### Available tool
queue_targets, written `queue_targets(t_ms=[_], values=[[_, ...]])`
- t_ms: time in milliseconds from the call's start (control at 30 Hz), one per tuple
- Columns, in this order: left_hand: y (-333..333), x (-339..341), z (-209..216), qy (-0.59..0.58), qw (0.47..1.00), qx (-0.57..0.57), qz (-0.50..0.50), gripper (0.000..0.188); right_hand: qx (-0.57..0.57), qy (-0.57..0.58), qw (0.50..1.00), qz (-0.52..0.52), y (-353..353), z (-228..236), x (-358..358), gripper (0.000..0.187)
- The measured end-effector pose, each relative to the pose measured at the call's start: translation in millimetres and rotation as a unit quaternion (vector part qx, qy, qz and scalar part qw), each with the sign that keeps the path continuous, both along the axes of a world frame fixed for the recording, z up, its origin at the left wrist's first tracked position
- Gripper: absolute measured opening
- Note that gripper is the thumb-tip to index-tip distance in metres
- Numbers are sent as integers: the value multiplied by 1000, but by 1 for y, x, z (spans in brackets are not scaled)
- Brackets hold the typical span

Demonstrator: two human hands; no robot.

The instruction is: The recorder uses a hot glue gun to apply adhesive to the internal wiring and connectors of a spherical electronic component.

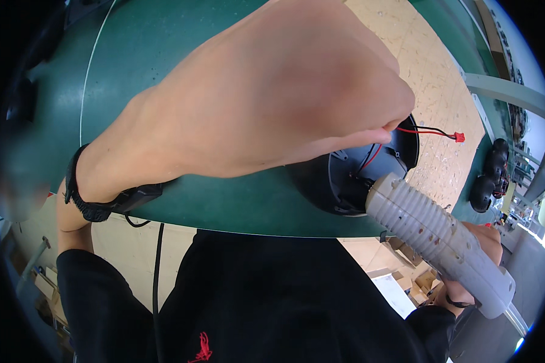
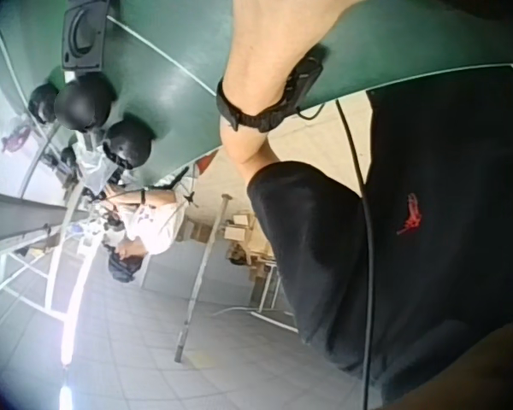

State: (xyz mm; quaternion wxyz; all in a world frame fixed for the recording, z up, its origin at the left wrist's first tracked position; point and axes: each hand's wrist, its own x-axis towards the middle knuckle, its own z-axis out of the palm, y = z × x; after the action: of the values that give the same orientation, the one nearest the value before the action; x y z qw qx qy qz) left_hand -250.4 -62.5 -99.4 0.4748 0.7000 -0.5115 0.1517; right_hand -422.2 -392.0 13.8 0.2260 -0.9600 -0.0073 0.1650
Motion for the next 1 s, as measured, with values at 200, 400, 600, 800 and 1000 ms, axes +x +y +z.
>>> queue_targets(t_ms=[200,400,600,800,1000], values=[[-5,2,-3,-13,996,-84,-25,15,-71,21,997,-12,4,8,-1,43],[6,-1,9,-9,1000,6,-4,14,-44,13,999,9,14,8,5,39],[21,-6,34,277,944,119,-131,11,-46,21,999,2,23,12,11,34],[31,-30,54,309,925,136,-174,16,-40,28,999,12,43,17,22,30],[24,-38,46,315,928,86,-178,15,-22,-30,999,7,58,7,30,31]])
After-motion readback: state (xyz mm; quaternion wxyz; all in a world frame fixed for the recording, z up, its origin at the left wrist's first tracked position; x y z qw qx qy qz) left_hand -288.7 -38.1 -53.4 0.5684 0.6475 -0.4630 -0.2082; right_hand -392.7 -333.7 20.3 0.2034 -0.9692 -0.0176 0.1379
